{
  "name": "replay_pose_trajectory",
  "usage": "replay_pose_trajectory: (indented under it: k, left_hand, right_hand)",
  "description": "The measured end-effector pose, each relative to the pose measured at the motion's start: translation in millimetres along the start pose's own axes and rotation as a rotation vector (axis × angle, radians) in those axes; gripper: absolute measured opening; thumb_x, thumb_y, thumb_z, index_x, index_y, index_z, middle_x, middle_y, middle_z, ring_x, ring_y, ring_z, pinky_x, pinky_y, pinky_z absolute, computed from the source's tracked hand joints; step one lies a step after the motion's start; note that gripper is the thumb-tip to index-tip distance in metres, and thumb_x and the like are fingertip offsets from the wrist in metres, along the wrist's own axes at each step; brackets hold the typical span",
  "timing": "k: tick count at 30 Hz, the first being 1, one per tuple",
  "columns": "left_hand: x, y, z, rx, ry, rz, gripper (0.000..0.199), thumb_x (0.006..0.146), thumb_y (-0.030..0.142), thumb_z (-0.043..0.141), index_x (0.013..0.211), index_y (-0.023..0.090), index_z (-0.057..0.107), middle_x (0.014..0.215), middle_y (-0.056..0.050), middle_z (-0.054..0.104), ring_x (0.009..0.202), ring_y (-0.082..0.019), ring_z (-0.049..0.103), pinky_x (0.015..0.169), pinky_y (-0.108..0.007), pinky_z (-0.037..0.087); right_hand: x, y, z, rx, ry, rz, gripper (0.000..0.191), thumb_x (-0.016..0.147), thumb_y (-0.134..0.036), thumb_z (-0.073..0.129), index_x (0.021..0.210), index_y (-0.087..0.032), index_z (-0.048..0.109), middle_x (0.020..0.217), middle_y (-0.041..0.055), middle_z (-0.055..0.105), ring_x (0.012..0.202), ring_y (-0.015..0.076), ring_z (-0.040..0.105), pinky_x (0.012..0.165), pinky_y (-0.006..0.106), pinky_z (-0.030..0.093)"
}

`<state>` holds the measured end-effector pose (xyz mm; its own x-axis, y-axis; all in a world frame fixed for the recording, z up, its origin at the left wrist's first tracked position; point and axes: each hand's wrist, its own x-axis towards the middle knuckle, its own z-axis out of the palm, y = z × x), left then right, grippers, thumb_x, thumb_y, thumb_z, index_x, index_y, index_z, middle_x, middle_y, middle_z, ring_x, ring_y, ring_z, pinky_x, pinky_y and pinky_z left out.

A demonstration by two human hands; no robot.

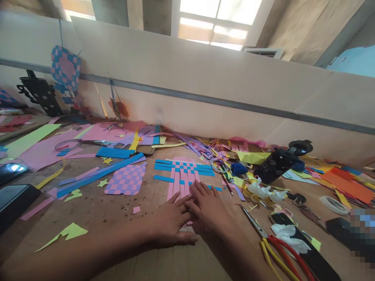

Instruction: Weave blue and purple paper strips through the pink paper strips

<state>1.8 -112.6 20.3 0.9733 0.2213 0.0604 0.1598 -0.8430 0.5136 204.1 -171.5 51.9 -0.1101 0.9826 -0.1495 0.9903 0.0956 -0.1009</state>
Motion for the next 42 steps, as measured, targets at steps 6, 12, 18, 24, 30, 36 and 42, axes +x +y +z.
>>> replay_pose_trajectory:
  k: [6, 12, 18, 24, 30, 36, 42]
  left_hand:
    - [0, 0, 0.0, 0.006, -0.013, -0.005, 0.073, 0.1, 0.075, 0.047, 0.153, 0.026, 0.054, 0.168, -0.011, 0.043, 0.164, -0.031, 0.022, 0.132, -0.065, 0.004]
    - [-1, 0, -1.2, 0.009, -0.021, -0.011, 0.079, 0.099, 0.077, 0.046, 0.159, 0.025, 0.047, 0.17, -0.013, 0.04, 0.162, -0.035, 0.025, 0.131, -0.067, 0.006]
    - [-2, -3, 1.5, 0.017, 0.018, 0.017, 0.08, 0.1, 0.078, 0.044, 0.161, 0.026, 0.044, 0.171, -0.012, 0.038, 0.162, -0.036, 0.023, 0.131, -0.066, 0.009]
    - [-3, 0, -0.3, 0.023, 0.003, 0.015, 0.082, 0.1, 0.077, 0.044, 0.163, 0.024, 0.043, 0.168, -0.013, 0.042, 0.161, -0.037, 0.026, 0.132, -0.065, 0.01]
    - [-1, 1, -0.1, 0.033, 0.013, 0.014, 0.081, 0.1, 0.076, 0.044, 0.162, 0.024, 0.045, 0.167, -0.013, 0.044, 0.163, -0.036, 0.022, 0.132, -0.062, 0.011]
    - [-2, 3, -4.6, 0.004, -0.013, 0.005, 0.08, 0.101, 0.072, 0.05, 0.164, 0.024, 0.042, 0.171, -0.011, 0.039, 0.165, -0.035, 0.015, 0.133, -0.062, 0.005]
    - [-3, 2, -3.9, 0.024, 0.014, 0.03, 0.083, 0.101, 0.075, 0.043, 0.167, 0.027, 0.034, 0.175, -0.01, 0.03, 0.165, -0.036, 0.007, 0.132, -0.064, 0.006]
  right_hand:
    - [7, 2, 11, -0.011, 0.033, -0.057, 0.055, 0.099, -0.041, 0.058, 0.154, -0.034, 0.057, 0.171, 0.0084, 0.041, 0.16, 0.035, 0.03, 0.125, 0.062, 0.028]
    - [19, 2, 12, -0.009, 0.037, 0.054, 0.061, 0.105, -0.046, 0.046, 0.161, -0.021, 0.048, 0.173, 0.0142, 0.035, 0.162, 0.0331, 0.027, 0.128, 0.056, 0.027]
    - [29, 1, 10, -0.011, 0.044, 0.082, 0.065, 0.107, -0.051, 0.041, 0.163, -0.018, 0.046, 0.174, 0.0135, 0.031, 0.162, 0.0313, 0.025, 0.128, 0.054, 0.026]
    - [31, -7, 9, -0.01, 0.09, 0.071, 0.066, 0.107, -0.051, 0.039, 0.163, -0.018, 0.045, 0.173, 0.0141, 0.034, 0.162, 0.0318, 0.027, 0.129, 0.056, 0.025]
    - [43, -8, 14, 0.02, 0.066, 0.029, 0.063, 0.106, -0.049, 0.04, 0.164, -0.025, 0.043, 0.175, 0.0114, 0.03, 0.163, 0.0314, 0.025, 0.129, 0.06, 0.022]
    - [46, 0, 18, 0.03, 0.078, -0.042, 0.063, 0.104, -0.043, 0.044, 0.165, -0.032, 0.04, 0.173, 0.0083, 0.038, 0.162, 0.0317, 0.028, 0.127, 0.061, 0.025]
    - [52, -1, 18, 0.018, 0.078, -0.035, 0.067, 0.101, -0.04, 0.048, 0.167, -0.035, 0.036, 0.173, 0.0067, 0.037, 0.162, 0.034, 0.028, 0.127, 0.064, 0.025]
